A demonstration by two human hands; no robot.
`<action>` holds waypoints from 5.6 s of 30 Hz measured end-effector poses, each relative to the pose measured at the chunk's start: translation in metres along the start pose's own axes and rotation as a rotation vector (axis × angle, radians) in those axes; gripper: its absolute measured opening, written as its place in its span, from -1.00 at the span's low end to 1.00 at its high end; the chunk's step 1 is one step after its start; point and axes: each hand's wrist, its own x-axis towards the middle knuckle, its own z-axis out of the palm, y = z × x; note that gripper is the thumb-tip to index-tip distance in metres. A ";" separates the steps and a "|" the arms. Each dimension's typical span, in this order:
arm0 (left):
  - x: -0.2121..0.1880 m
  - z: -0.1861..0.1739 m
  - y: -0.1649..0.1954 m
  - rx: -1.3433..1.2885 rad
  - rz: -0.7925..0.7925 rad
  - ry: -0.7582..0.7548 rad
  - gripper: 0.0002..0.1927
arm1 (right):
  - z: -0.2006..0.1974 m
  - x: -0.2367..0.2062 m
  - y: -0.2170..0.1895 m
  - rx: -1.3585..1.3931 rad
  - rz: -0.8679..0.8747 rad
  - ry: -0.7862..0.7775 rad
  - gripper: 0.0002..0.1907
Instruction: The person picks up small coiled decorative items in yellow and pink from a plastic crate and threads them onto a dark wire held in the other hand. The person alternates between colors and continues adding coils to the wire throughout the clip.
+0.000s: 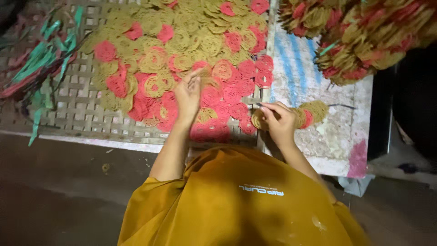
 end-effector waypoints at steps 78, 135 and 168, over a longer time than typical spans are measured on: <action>-0.061 0.088 0.046 -0.363 0.078 -0.552 -0.65 | 0.014 0.008 0.023 0.009 0.055 0.073 -0.95; -0.034 0.068 0.007 -0.578 -0.519 -0.379 -0.59 | 0.027 0.011 0.021 0.227 0.149 -0.094 -0.92; -0.087 0.082 0.043 -0.612 -0.068 -0.549 -0.51 | 0.026 0.002 0.009 0.078 0.073 0.039 -0.92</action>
